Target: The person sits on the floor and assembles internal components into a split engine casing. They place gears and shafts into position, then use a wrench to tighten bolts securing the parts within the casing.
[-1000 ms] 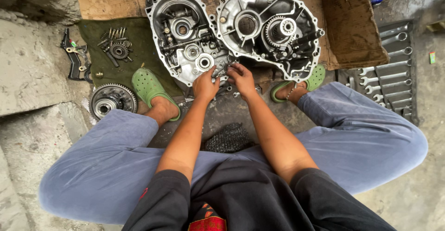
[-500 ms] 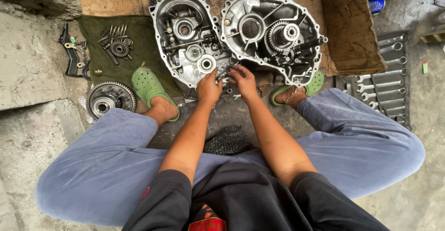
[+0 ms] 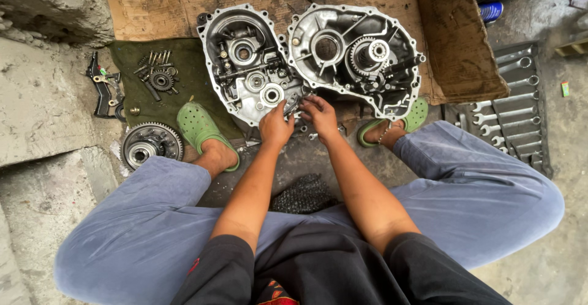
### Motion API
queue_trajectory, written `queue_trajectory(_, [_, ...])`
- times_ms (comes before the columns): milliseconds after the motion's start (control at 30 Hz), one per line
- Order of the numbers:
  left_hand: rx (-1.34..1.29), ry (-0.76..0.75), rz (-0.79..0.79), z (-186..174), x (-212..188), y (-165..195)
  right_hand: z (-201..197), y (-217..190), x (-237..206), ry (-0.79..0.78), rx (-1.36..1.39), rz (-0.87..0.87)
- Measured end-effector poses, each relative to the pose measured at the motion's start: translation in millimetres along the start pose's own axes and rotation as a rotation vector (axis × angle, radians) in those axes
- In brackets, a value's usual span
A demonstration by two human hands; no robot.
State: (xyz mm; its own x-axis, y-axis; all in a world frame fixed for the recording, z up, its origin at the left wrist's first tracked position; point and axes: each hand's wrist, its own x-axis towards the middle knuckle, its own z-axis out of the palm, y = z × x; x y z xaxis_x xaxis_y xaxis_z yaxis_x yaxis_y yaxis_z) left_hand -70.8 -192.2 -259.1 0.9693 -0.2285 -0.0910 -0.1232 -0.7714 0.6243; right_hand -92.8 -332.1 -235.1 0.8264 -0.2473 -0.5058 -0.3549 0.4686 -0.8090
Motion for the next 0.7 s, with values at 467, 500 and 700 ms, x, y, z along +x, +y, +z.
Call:
queue_trajectory(467, [0.040,-0.026,-0.016,0.2,-1.3,3.3,-2.1,-2.9,-2.9,-0.007,0.020,0.011])
queue_trajectory(500, [0.044,-0.029,-0.018,-0.6,-1.7,4.1,-3.0,-2.2,-2.4,-0.009,0.017,0.013])
queue_trajectory(700, [0.036,-0.010,0.001,-5.0,-4.4,7.2,-7.7,-1.4,-1.4,-0.020,0.010,0.020])
